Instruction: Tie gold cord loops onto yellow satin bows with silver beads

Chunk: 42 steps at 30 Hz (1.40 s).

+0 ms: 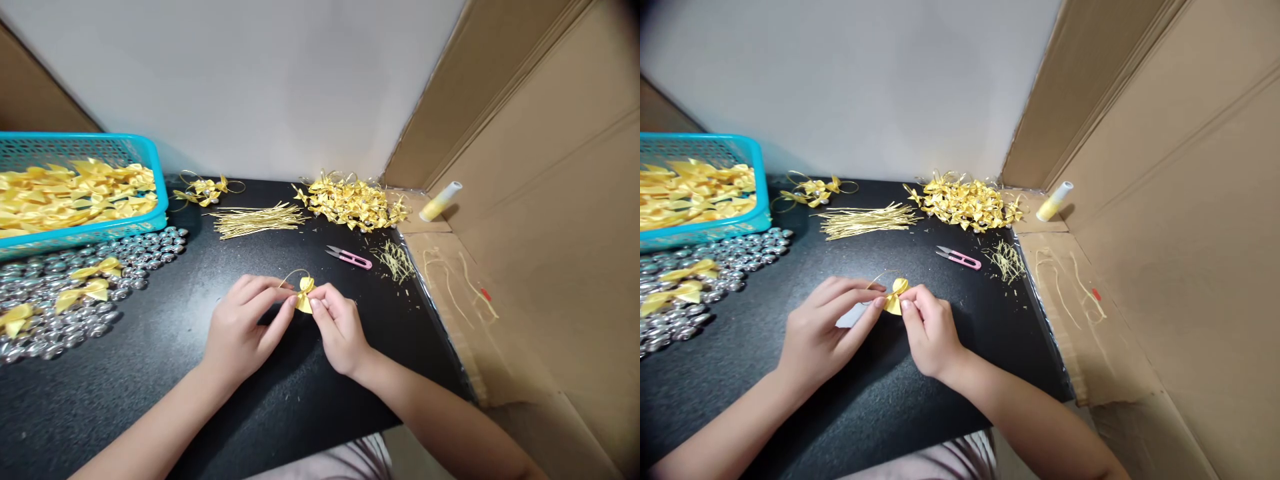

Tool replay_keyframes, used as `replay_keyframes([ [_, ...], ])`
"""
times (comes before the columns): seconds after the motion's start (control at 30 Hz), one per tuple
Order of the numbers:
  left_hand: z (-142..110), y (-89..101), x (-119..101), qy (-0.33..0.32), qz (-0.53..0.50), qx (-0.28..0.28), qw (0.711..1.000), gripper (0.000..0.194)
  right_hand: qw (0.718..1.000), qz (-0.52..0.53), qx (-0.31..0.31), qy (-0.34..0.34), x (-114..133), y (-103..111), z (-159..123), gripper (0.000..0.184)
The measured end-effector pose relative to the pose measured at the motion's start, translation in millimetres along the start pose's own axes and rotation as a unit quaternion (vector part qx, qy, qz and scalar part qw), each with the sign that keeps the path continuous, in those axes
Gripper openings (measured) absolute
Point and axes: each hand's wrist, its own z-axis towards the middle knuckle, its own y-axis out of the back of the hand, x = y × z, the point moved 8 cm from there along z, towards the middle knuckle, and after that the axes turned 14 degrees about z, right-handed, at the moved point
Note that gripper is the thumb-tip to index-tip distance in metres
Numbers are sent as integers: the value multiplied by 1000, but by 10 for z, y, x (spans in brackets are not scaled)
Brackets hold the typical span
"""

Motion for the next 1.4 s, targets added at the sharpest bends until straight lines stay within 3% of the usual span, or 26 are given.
replay_keyframes([
  [0.57, -62, 3, -161, -109, 128, -56, 984, 9, 999, -25, -13, 25, 87, -16, -14, 15],
  [0.7, -47, 1, -129, -80, 104, -46, 990, 9, 999, -28, -13, 26, 93, -19, -23, 15],
  [1.0, 13, 10, 103, 63, -22, -5, 998, 11, 999, -31, -9, 20, 59, -23, -28, 15],
  [1.4, 114, -11, 116, -35, -40, 82, 995, 13, 999, -4, 31, 20, 71, -43, -41, 15],
])
